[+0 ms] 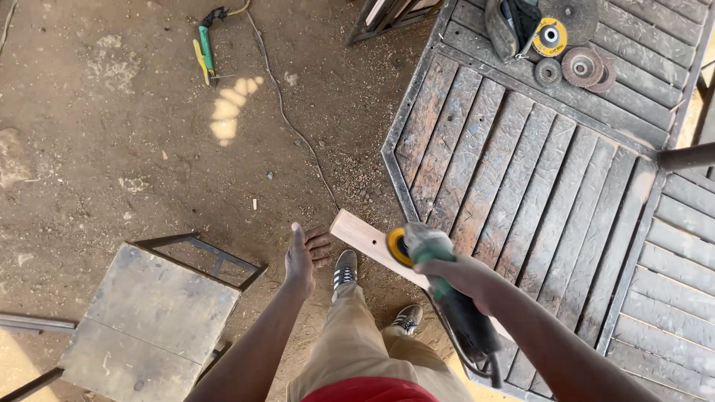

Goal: Sanding a wooden plank using an angle grinder with a sanding disc

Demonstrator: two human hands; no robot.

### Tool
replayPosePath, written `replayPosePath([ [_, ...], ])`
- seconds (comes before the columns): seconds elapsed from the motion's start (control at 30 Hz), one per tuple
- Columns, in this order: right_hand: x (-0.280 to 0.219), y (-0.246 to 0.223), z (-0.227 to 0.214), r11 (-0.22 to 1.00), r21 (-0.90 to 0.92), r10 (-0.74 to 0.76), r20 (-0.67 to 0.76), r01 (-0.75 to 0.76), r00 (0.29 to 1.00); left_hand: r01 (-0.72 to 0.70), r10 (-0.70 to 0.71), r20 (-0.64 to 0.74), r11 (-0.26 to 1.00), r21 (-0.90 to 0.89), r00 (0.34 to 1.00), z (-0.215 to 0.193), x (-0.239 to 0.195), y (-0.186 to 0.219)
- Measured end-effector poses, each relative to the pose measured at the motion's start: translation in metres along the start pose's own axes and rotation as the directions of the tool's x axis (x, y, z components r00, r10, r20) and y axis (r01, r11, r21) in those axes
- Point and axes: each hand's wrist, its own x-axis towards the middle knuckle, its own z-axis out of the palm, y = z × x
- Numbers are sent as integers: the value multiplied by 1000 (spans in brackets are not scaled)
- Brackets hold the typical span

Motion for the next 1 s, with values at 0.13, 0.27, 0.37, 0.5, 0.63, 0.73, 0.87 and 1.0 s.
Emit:
replayPosePath([
  [0.13,-20,66,-76,979,73,195,-69,-190,978,-45,71,-78,955,295,994,21,24,6],
  [0.27,-8,180,-162,914,343,331,-324,-216,886,-645,606,401,256,720,687,40,7,41],
  [0.37,-14,262,-204,886,428,377,-435,-180,818,-832,459,734,19,554,500,38,0,63],
  [0.5,-40,333,-213,812,549,499,-474,-199,725,-882,164,867,50,469,471,1,40,59],
  [0.63,-85,332,-160,742,667,513,-506,-62,694,-838,133,832,-23,545,538,-12,74,48],
  [0.73,-87,332,-140,693,721,534,-502,-12,681,-791,107,788,-22,611,606,0,77,56],
  [0.87,-97,321,-133,677,736,511,-461,-10,726,-649,25,654,157,745,756,33,64,78],
  [1.0,-89,323,-156,807,591,400,-522,-19,753,-595,77,606,327,734,791,66,68,78],
])
